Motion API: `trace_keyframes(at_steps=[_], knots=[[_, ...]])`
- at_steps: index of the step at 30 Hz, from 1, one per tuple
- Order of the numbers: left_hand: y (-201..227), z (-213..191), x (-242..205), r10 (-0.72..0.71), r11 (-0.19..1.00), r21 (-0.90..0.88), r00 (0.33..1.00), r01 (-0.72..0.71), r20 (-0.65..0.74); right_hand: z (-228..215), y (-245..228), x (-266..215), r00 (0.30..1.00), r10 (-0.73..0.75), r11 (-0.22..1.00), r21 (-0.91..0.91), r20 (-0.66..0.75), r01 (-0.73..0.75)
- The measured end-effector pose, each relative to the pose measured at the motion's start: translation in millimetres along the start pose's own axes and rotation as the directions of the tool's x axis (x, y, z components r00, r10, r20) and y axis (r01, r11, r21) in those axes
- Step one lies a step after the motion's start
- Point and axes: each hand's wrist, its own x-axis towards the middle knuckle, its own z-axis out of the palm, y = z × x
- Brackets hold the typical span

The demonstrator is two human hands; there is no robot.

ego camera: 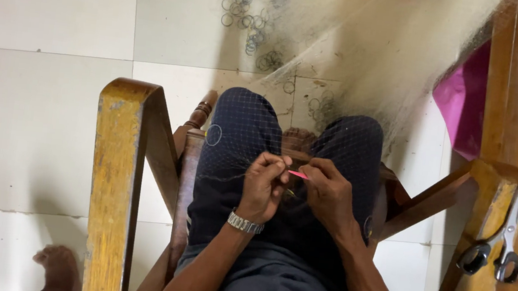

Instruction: Repairing a fishing net using a netting needle and scissors

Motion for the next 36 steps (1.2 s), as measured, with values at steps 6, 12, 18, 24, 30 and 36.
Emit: trace_keyframes(at_steps=[6, 12, 18, 24, 30, 36], knots=[[-1.9, -1.7, -0.5, 0.084, 0.996, 0.003, 0.991, -0.084, -0.103, -1.9, -11.9, 7.3, 0.998, -0.049, 0.998, -0.025, 0.027, 0.049], [2.2, -15.3, -14.4, -0.017, 0.988, -0.148, 0.994, 0.033, 0.103, -8.9, -19.3, 9.0, 0.997, -0.036, 0.999, 0.029, 0.062, 0.035], [10.0, -25.6, -20.7, -0.011, 0.976, -0.209, 0.964, 0.069, 0.265, -46.6, -62.2, 35.7, 0.992, 0.048, 0.951, 0.297, 0.114, -0.08], [-4.4, -32.6, -3.5, -0.042, 0.996, -0.073, 0.985, 0.055, 0.165, -21.8, -50.7, 75.0, 0.805, 0.283, 0.223, 0.78, 0.522, -0.585], [-4.8, -38.6, -3.6, -0.013, 0.995, -0.094, 0.984, 0.03, 0.176, 8.0, -51.1, 98.9, 0.753, 0.223, 0.05, 0.764, 0.619, -0.644], [-4.6, -42.3, 8.0, -0.018, 1.0, -0.017, 0.985, 0.021, 0.172, 21.2, -69.2, 102.7, 0.79, 0.22, 0.086, 0.796, 0.572, -0.599]])
